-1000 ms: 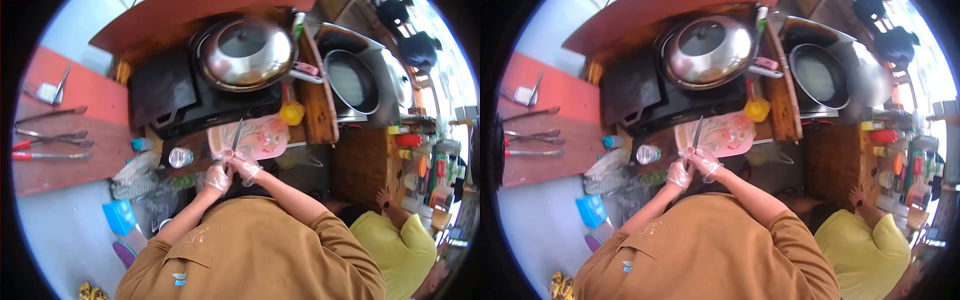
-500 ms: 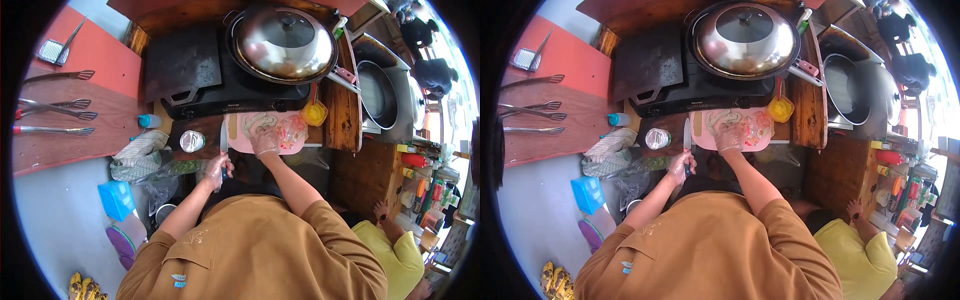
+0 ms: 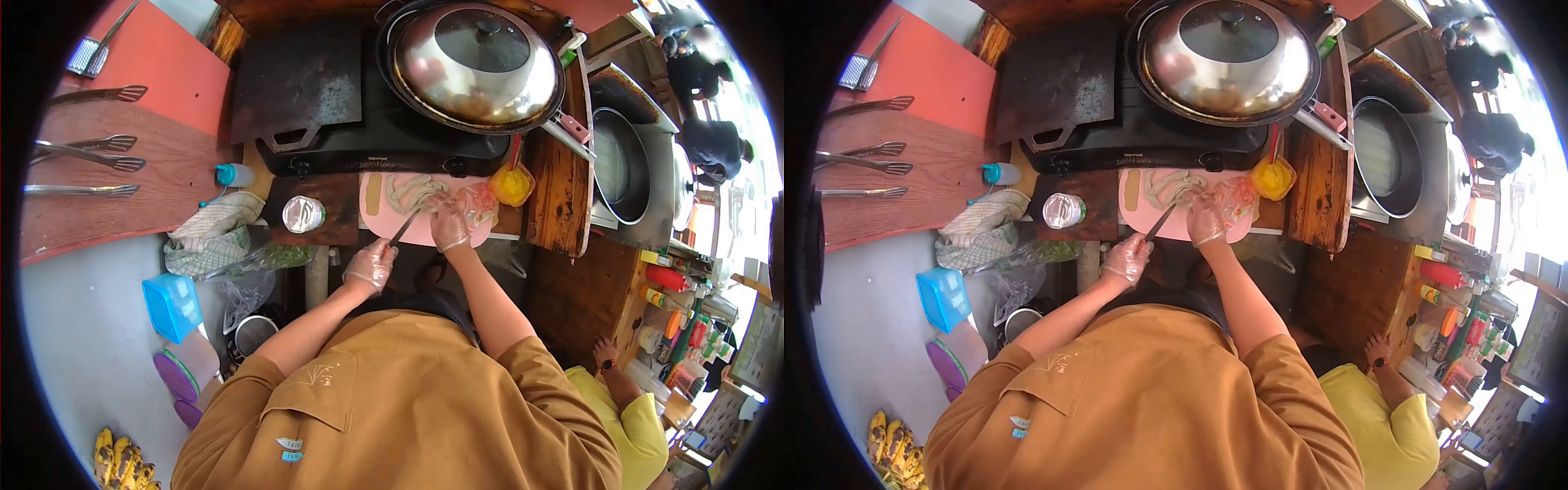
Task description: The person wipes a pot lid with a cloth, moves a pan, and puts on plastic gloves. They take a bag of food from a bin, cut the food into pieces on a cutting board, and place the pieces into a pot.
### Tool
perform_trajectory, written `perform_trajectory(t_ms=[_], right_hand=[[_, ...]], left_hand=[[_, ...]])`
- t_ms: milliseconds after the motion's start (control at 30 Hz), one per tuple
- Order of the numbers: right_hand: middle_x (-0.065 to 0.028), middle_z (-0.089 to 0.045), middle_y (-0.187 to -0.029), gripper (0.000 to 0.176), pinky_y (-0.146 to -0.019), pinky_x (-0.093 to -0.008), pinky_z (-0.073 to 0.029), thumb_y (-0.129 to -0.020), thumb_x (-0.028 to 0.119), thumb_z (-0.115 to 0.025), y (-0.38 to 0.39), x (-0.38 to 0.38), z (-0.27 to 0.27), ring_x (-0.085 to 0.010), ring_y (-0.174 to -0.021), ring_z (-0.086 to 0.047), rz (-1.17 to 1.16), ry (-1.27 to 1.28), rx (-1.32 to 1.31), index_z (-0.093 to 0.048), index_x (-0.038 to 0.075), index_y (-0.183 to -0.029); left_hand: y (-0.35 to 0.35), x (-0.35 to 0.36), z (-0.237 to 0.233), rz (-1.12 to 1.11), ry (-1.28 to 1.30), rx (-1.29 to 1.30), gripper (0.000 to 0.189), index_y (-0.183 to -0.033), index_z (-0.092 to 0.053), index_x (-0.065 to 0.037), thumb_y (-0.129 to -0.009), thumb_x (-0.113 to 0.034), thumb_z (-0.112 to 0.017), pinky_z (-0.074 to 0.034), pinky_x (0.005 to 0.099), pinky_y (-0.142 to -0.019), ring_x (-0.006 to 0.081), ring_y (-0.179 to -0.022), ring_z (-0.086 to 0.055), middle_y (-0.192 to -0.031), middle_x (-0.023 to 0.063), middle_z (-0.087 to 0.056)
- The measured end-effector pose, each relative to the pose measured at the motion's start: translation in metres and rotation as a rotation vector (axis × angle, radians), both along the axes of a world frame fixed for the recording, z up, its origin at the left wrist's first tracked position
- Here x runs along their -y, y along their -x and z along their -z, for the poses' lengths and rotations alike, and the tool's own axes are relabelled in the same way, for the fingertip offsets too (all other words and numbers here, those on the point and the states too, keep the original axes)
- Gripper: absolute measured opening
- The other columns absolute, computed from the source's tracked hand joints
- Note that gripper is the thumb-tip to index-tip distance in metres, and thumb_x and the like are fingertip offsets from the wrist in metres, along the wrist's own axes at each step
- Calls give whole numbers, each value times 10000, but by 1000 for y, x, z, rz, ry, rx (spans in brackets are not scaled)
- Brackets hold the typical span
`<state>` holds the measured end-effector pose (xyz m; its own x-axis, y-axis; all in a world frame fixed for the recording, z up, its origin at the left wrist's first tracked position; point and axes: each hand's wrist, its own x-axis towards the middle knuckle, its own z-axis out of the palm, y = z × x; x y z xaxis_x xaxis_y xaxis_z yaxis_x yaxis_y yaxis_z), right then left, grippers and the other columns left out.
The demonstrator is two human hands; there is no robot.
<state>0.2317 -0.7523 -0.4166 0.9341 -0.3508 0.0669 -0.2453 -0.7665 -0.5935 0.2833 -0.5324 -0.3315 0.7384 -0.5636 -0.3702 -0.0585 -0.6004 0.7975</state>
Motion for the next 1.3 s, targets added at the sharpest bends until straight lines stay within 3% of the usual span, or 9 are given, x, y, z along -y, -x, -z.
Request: perform_trajectory(t_ms=[67, 133, 300, 367, 400, 467, 533, 733, 1300], right_hand=[[-186, -609, -1234, 327, -1051, -456, -414, -821, 63, -607, -3, 3, -2, -366, -1164, -561, 24, -5, -14, -606, 41, -1147], [-175, -648, -1175, 294, -1030, -468, -425, -851, 136, -607, -3, 9, 2, -349, -1085, -618, -23, 183, -108, -627, 66, -1137], [-157, -691, -1066, 274, -943, -463, -483, -875, 206, -599, 2, 9, -7, -343, -976, -668, 36, 88, -287, -661, 93, -1116], [-155, -699, -1034, 265, -909, -458, -504, -881, 214, -590, -3, 4, -13, -343, -942, -678, -1, 79, -262, -671, 93, -1103], [-162, -701, -1018, 247, -879, -445, -517, -885, 218, -582, -8, 0, -18, -341, -938, -679, -65, 70, -388, -688, 90, -1068], [-169, -703, -1002, 238, -850, -432, -531, -888, 222, -574, -11, -5, -29, -339, -933, -680, -134, 58, -516, -706, 88, -1033], [-178, -706, -928, 177, -843, -404, -529, -844, 157, -621, -8, -6, -33, -337, -931, -675, -58, -165, -349, -729, 72, -956], [-157, -717, -967, 264, -843, -371, -532, -829, 275, -673, -5, 4, -35, -297, -921, -691, 88, -241, -406, -745, 89, -1002], [-161, -725, -847, 261, -792, -370, -554, -784, 262, -711, -7, -4, -22, -280, -841, -710, 182, -256, -372, -736, 54, -939]], left_hand=[[-1, 12, 2, 85, -118, 108, 299, -924, -609, 0, -972, -276, -503, -485, 520, -758, 456, -861, -616, -911, 249, -649], [-2, 23, 14, 117, -174, 140, 272, -937, -605, -4, -969, -257, -509, -487, 510, -758, 442, -855, -623, -872, 240, -648], [1, 35, 17, 114, -214, 264, 228, -1060, -602, -18, -953, -198, -512, -510, 513, -727, 429, -817, -637, -827, 233, -651], [3, 33, 5, 114, -229, 316, 339, -1265, -530, -63, -956, -195, -489, -539, 498, -732, 414, -841, -657, -879, 233, -666], [2, 33, 0, 109, -231, 314, 339, -1265, -530, -63, -956, -195, -489, -539, 498, -732, 414, -841, -657, -879, 233, -666], [1, 32, -7, 287, -339, 353, 527, -1422, -411, -78, -913, -154, -526, -555, 469, -696, 361, -833, -679, -891, 203, -678], [5, 29, 3, 332, -314, 399, 552, -1421, -415, -66, -890, -140, -548, -554, 474, -671, 357, -796, -679, -879, 198, -679], [1, 36, 5, 494, -407, 406, 657, -1450, -382, -34, -832, -121, -585, -566, 426, -683, 296, -831, -696, -924, 151, -696], [-12, 45, 44, 541, -418, 483, 691, -1466, -373, -82, -812, -70, -595, -553, 444, -718, 320, -878, -683, -952, 145, -691]])
